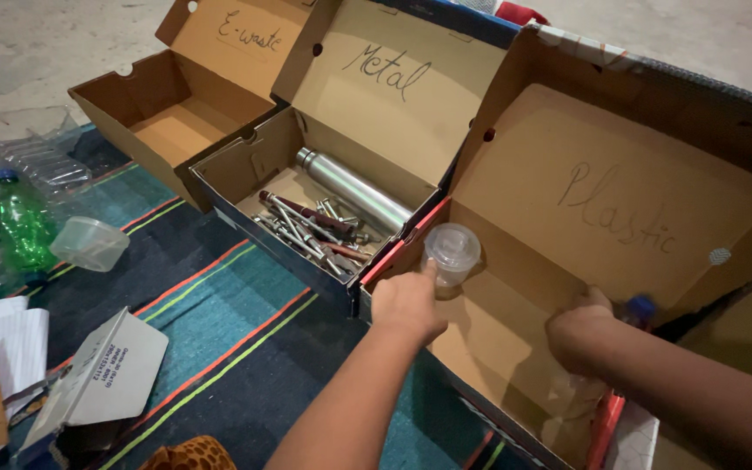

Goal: The person sorts recyclable materials into labeled cardboard boxes. They place metal items like a thermos and cutlery into the 'Metal' box, and plastic items like bottles and containers into the 'Plastic' box.

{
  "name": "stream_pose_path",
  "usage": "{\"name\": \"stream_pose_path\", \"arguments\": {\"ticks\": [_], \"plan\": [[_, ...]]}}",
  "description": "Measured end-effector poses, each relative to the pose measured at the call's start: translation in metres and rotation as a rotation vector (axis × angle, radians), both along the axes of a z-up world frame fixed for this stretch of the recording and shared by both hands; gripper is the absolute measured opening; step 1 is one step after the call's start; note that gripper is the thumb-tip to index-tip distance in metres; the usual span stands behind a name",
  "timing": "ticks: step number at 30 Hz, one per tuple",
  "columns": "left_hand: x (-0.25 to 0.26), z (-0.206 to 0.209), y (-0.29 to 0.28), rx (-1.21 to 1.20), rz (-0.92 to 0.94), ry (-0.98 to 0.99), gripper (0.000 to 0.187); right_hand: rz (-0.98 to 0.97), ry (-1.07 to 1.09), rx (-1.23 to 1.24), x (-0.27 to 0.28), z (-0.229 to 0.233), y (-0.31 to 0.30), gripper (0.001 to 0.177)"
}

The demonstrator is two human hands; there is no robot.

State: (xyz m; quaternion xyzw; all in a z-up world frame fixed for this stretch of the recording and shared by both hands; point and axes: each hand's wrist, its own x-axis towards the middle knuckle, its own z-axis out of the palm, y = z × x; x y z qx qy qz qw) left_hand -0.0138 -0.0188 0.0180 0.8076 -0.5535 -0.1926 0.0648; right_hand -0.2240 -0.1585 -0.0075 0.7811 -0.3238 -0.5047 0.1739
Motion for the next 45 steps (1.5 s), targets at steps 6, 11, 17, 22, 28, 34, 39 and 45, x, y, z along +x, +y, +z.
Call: {"name": "stream_pose_path", "arguments": {"ticks": [6,11,17,22,28,34,39,45], "plan": [[0.0,-0.002,-0.002,0.006,0.008,0.007,0.097,0.004,0.031,0.031,-0.007,-0.002,0.004,0.04],[-0.001,0.0,-0.001,-0.001,0.007,-0.005,0.097,0.04,-0.001,0.031,-0.006,-0.006,0.004,0.032],[-0.001,0.0,-0.002,-0.003,0.012,-0.004,0.097,0.109,-0.647,-0.215,-0.013,-0.011,0.017,0.019],[0.002,-0.011,-0.002,-0.08,0.039,0.062,0.089,-0.054,-0.404,0.049,0.031,0.022,0.017,0.046],[0.004,-0.026,0.012,-0.745,0.015,0.041,0.057,0.335,-0.995,-0.156,0.075,0.052,0.046,0.026],[0.057,-0.003,0.048,-1.056,-0.226,-0.224,0.064,0.64,-1.35,-0.304,0.136,0.082,0.071,0.026],[0.125,0.023,0.093,-0.985,-0.138,-0.394,0.086,0.803,-1.579,-0.234,0.201,0.101,0.103,0.037],[0.2,0.031,0.15,-0.858,0.012,-0.506,0.1,0.847,-1.491,-0.072,0.282,0.109,0.145,0.068]]}}
